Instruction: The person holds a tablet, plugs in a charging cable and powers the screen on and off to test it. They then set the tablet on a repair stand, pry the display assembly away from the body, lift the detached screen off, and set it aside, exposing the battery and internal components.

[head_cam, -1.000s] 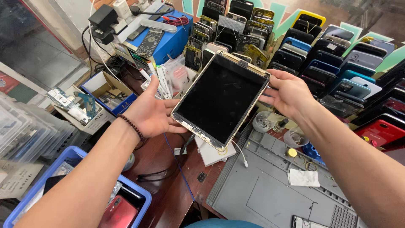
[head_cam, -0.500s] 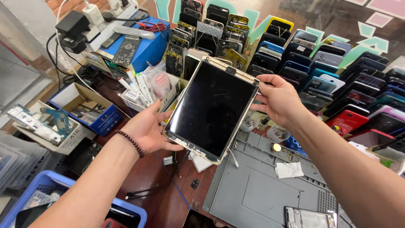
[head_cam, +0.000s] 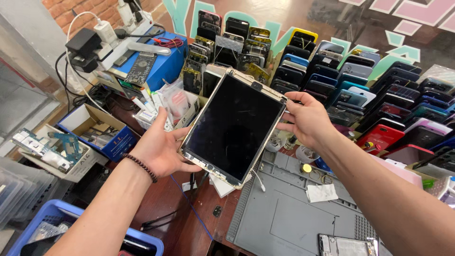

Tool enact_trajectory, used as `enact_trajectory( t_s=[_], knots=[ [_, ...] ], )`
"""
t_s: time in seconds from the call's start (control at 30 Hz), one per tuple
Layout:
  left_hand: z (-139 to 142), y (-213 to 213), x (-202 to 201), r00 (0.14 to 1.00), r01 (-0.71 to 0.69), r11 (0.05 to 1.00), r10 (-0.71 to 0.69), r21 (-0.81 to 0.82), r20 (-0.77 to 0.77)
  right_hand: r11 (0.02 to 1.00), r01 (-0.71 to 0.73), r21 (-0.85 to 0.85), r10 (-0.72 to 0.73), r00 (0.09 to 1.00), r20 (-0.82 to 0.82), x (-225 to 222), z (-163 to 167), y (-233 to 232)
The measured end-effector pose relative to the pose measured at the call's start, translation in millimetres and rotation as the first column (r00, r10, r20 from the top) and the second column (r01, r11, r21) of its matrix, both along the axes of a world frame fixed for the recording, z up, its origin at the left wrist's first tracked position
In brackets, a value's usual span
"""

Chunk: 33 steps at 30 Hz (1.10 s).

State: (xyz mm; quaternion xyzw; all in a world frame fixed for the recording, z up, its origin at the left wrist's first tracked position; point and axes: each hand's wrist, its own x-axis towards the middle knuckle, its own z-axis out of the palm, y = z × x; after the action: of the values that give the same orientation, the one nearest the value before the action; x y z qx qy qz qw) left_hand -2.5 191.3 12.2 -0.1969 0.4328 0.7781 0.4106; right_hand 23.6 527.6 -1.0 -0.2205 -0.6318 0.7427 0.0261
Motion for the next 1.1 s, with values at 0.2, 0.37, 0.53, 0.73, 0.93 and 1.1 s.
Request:
enact_trajectory(
  t_s=[0.2, 0.37, 0.53, 0.73, 0.93, 1.1],
  knots=[
    [11.0, 13.0, 6.4, 0.999, -0.046, 0.999, 0.046, -0.003, -0.013, 1.0, 0.023, -0.008, -0.023, 0.999, 0.026, 7.7, 11.9, 9.0],
    [14.5, 15.8, 3.3, 0.998, -0.063, 0.998, 0.063, -0.027, 0.001, 1.0, 0.002, 0.002, -0.002, 1.0, 0.02, 5.1, 14.3, 17.2],
    [14.9, 18.6, -2.7, 0.999, -0.052, 0.998, 0.052, -0.032, 0.01, 0.996, -0.064, -0.06, 0.063, 0.998, -0.017, 2.9, 12.8, 25.5],
    [13.3, 11.7, -10.7, 1.0, -0.016, 1.0, 0.016, -0.025, 0.006, 0.995, -0.093, -0.023, 0.092, 0.995, -0.024, -3.8, 8.8, 21.9],
    [10.4, 8.1, -13.9, 1.0, -0.012, 0.999, 0.012, -0.04, 0.006, 0.996, -0.087, 0.017, 0.087, 0.996, -0.003, -9.5, 4.3, 17.4],
    [10.3, 5.5, -16.9, 1.0, -0.003, 1.0, 0.003, -0.021, 0.01, 0.996, -0.084, 0.023, 0.084, 0.996, -0.005, -14.4, 0.9, 17.8]
  ],
)
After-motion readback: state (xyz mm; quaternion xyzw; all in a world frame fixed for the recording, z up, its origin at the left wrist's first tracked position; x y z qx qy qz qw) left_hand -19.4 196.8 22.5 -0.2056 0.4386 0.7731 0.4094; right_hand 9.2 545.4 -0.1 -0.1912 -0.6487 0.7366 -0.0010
